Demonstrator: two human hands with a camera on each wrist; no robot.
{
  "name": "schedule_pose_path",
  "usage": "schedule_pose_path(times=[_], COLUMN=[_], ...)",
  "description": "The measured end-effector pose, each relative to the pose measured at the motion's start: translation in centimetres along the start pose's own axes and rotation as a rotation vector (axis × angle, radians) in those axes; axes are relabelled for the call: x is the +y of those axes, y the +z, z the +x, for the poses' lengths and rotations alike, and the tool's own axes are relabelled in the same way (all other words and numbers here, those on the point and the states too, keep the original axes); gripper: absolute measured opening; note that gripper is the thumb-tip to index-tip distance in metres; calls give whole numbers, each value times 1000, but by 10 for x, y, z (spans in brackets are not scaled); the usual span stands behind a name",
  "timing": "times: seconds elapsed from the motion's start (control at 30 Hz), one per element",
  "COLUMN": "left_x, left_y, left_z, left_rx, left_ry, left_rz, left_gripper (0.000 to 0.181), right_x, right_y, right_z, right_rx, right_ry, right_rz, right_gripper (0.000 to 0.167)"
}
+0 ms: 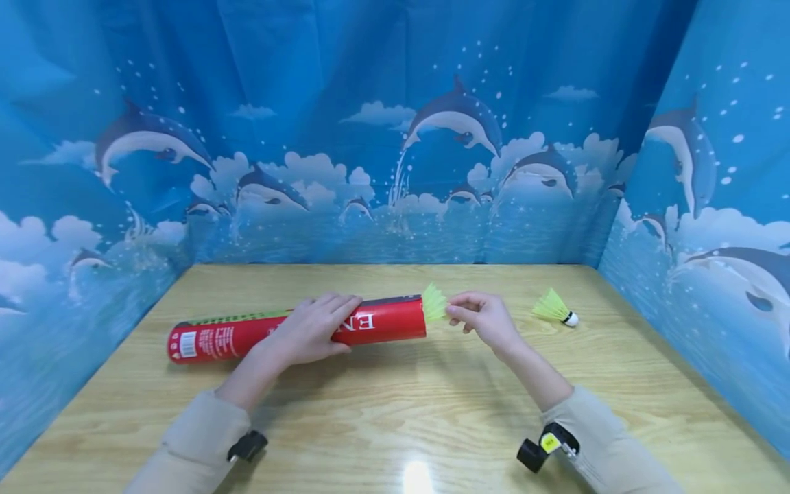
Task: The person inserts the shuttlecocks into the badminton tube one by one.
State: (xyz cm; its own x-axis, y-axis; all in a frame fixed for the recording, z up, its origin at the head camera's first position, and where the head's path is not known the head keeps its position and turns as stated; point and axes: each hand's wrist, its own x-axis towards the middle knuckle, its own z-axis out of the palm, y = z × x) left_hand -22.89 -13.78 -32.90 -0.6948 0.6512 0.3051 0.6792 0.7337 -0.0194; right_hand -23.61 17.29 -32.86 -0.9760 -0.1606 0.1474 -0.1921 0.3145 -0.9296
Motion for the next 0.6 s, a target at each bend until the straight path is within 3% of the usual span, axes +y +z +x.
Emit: schedule_pose_path(times=[0.23, 0.6], left_x=[0, -1], left_y=[-1, 0], left_z=[1, 1], left_rx=[9, 31], left_ry=[6, 11], left_rz=[1, 5], left_gripper=[89, 89], right_x=[1, 5], right_y=[5, 5], right_z=[0, 1], right_rx=[-11, -21], right_ry=[23, -11], right_rz=[4, -31], right_gripper=[20, 19])
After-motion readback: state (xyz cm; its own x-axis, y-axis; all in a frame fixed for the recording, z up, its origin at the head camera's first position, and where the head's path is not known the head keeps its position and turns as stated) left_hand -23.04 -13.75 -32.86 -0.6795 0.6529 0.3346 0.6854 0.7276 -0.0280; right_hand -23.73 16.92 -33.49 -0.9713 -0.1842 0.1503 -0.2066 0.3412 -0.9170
